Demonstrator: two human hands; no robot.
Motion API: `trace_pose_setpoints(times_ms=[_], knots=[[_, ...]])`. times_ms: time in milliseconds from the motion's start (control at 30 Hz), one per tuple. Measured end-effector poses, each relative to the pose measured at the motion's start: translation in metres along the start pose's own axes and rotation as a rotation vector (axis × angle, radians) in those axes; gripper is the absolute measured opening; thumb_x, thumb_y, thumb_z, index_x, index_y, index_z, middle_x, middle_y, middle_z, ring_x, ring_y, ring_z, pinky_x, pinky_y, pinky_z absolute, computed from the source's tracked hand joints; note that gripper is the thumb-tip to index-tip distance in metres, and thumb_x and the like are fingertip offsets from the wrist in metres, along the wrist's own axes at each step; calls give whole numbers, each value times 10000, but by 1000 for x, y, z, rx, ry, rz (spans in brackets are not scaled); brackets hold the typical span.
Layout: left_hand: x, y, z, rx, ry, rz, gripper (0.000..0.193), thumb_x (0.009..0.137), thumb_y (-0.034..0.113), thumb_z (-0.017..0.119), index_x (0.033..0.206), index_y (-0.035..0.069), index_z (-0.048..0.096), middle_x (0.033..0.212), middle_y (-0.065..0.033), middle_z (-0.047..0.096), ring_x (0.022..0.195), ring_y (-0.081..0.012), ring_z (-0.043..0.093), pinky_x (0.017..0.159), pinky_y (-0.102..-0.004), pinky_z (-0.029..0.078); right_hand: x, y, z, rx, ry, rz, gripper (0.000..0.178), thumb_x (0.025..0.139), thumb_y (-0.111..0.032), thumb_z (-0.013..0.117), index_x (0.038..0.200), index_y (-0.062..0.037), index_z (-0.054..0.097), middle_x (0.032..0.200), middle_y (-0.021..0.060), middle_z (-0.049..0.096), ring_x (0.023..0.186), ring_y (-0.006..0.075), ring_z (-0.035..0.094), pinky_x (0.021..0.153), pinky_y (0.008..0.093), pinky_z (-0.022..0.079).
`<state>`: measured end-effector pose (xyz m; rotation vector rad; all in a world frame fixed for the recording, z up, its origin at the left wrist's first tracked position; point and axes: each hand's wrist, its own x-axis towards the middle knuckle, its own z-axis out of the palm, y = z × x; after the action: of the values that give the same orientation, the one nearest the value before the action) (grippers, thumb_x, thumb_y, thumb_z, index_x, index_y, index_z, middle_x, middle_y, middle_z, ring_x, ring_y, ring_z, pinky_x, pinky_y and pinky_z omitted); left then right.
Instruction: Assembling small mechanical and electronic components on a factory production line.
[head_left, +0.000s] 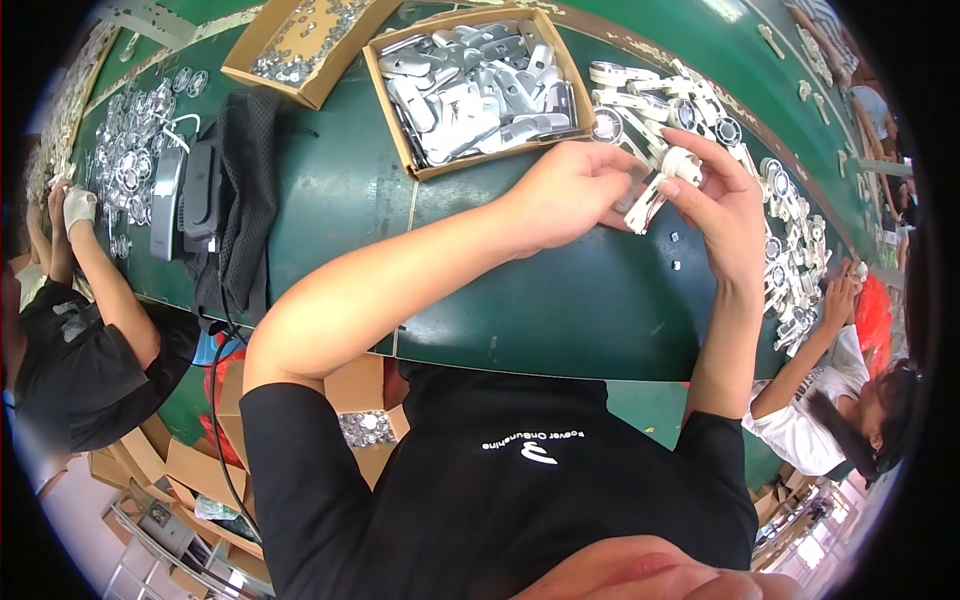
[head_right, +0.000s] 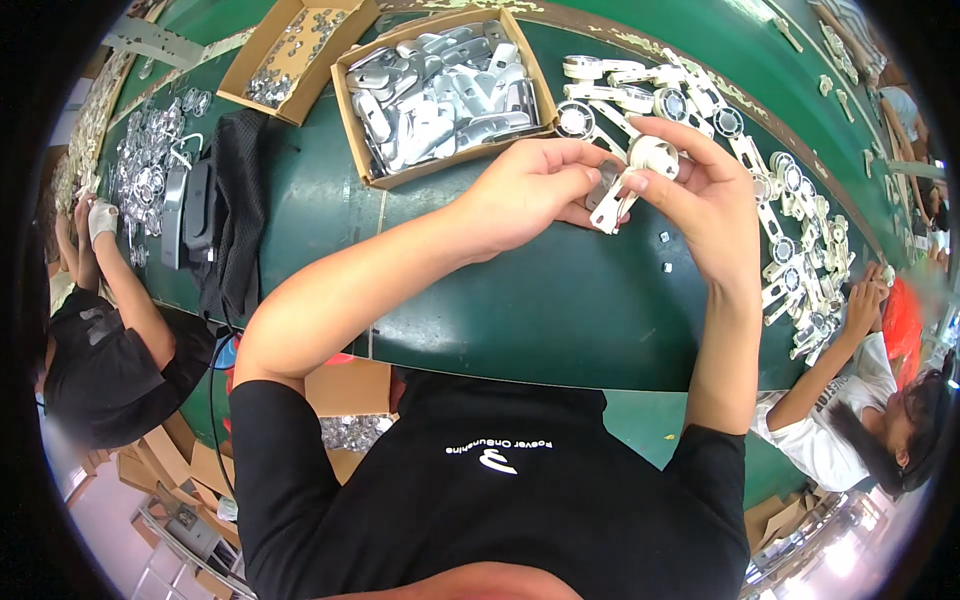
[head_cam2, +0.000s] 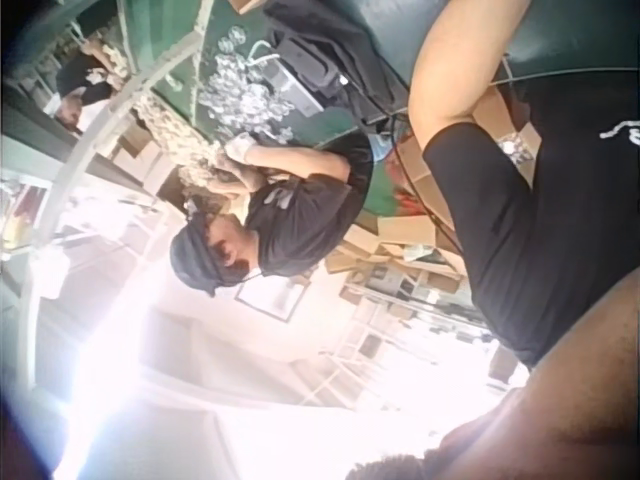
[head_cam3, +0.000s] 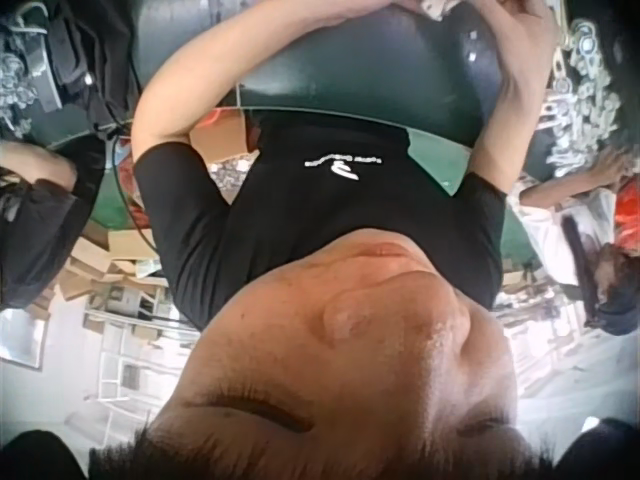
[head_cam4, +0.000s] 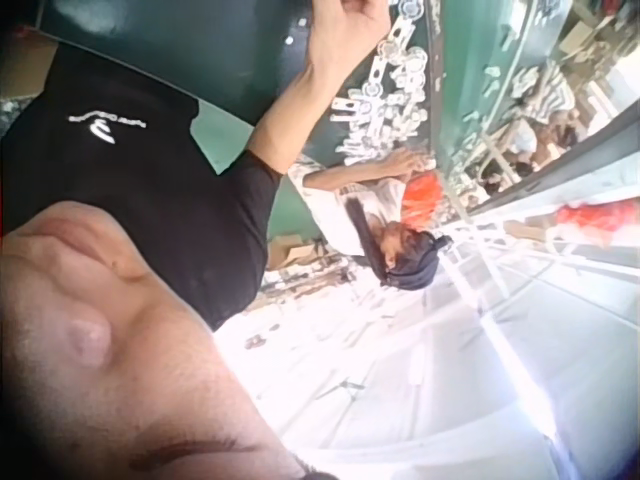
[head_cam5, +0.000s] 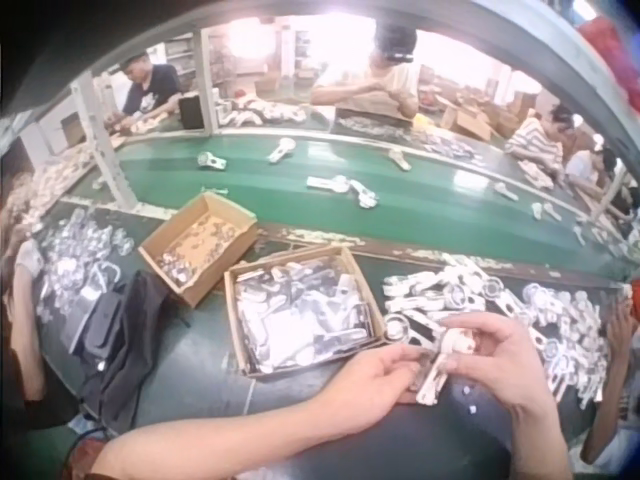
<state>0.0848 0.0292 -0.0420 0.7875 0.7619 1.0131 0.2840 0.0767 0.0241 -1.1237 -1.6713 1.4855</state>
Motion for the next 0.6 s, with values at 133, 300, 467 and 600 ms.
trace_pose_setpoints(times_ms=[133, 300, 467, 600], knots=[[0, 4, -2, -49, -43, -36, 353, 1113, 118, 439, 1345, -89, 603, 1212, -178, 714, 1089, -266, 753, 965, -386, 630, 8, -3, 0, -94, -47, 30, 448, 958, -52, 767, 1396, -6, 682, 900, -9, 666, 717, 26, 517, 595, 218, 403], [2, 5, -1, -34, -49, -51, 350, 1110, 113, 413, 1320, -84, 612, 1217, -180, 710, 1093, -274, 752, 971, -394, 629, 11, -3, -2, -218, 10, 87, 376, 996, -137, 746, 1365, -64, 731, 752, -81, 580, 679, 18, 479, 600, 206, 358], [1, 5, -1, -40, -47, -52, 357, 1083, 100, 401, 1254, -87, 653, 1156, -173, 708, 1021, -264, 758, 920, -380, 637, 12, -7, -2, -246, -39, 75, 367, 1006, -135, 735, 1365, -59, 729, 786, -72, 614, 716, 19, 504, 627, 204, 379], [2, 6, -3, -4, -81, -64, 333, 1074, 88, 424, 1291, -65, 626, 1204, -170, 713, 1088, -275, 750, 977, -393, 625, 13, -8, 2, -227, -45, 28, 364, 1016, -102, 713, 1374, -34, 713, 915, -25, 689, 815, 29, 554, 704, 209, 434]])
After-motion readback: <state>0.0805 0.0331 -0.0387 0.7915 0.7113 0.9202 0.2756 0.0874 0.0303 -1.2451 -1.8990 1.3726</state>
